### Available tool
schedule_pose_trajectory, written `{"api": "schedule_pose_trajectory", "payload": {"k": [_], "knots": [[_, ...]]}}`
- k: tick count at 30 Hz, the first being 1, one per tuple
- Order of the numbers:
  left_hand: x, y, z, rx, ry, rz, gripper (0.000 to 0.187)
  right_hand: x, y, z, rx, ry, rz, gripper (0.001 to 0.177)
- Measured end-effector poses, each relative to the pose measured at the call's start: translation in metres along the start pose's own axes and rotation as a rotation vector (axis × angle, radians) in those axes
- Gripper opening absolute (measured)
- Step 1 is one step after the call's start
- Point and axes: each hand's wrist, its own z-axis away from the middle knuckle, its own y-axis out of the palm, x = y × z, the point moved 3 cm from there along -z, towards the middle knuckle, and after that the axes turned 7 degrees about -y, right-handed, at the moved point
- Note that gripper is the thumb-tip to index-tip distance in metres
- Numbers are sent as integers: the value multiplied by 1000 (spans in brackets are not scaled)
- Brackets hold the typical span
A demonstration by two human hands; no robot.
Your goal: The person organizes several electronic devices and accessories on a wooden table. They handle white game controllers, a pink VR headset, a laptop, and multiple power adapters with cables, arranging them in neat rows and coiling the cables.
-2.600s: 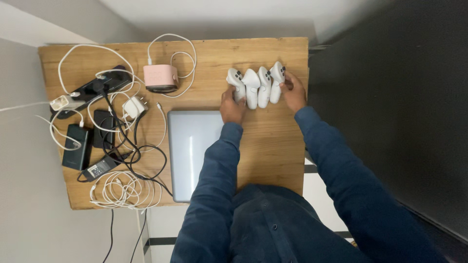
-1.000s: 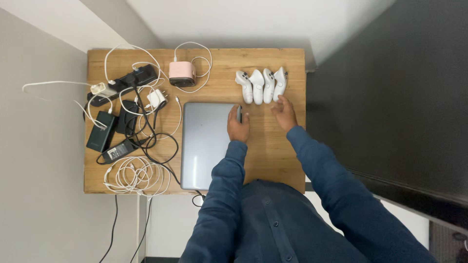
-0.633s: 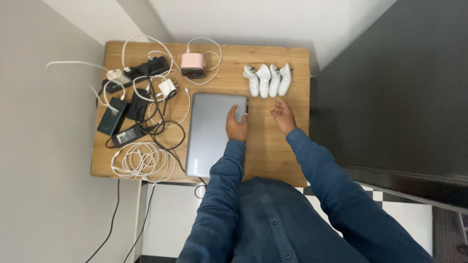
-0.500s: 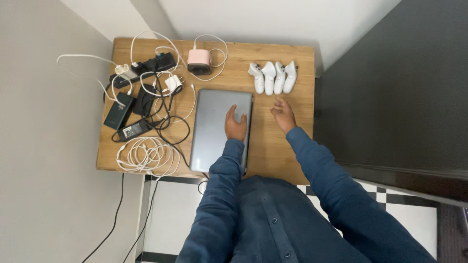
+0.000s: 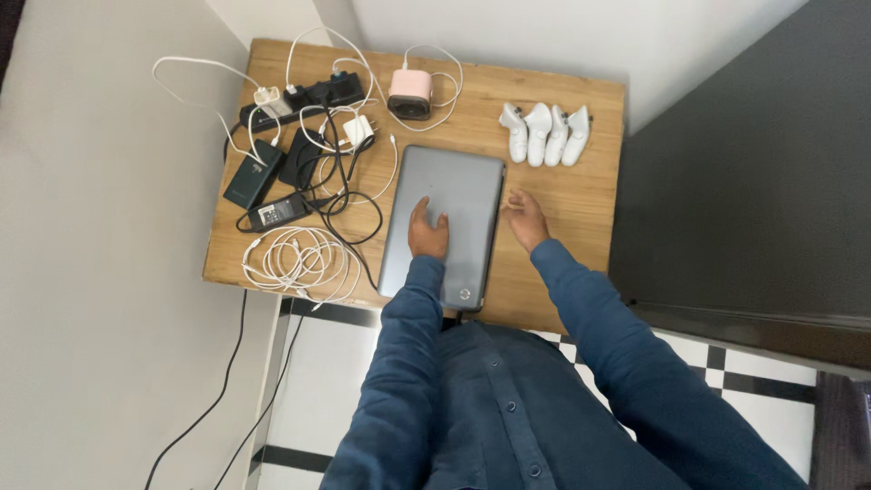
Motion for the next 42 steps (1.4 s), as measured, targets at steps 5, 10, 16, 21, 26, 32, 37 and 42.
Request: {"api": "schedule_pose_trajectory", "payload": {"k": [5, 10, 16, 21, 26, 32, 37, 42], "knots": [[18, -18, -3, 63, -60, -75, 63, 0, 20, 20, 6, 24, 167, 55], [20, -36, -10, 123, -59, -295, 73, 13, 33, 38, 124, 155, 148, 54], [27, -47, -9, 123, -126, -418, 81, 8, 54, 59, 75, 65, -6, 78], [38, -46, -7, 56, -239, -369, 91, -5, 58, 62, -20, 54, 207, 82], [41, -43, -20, 76, -258, -385, 102, -4, 62, 57, -75, 48, 231, 84], [43, -50, -13, 84, -284, -419, 106, 5, 62, 67, -17, 145, 226, 83], [44, -54, -6, 92, -262, -473, 109, 4, 66, 82, -82, 112, 364, 82], [50, -52, -14, 147, -261, -523, 113, -13, 78, 83, -157, 212, 411, 77]]}}
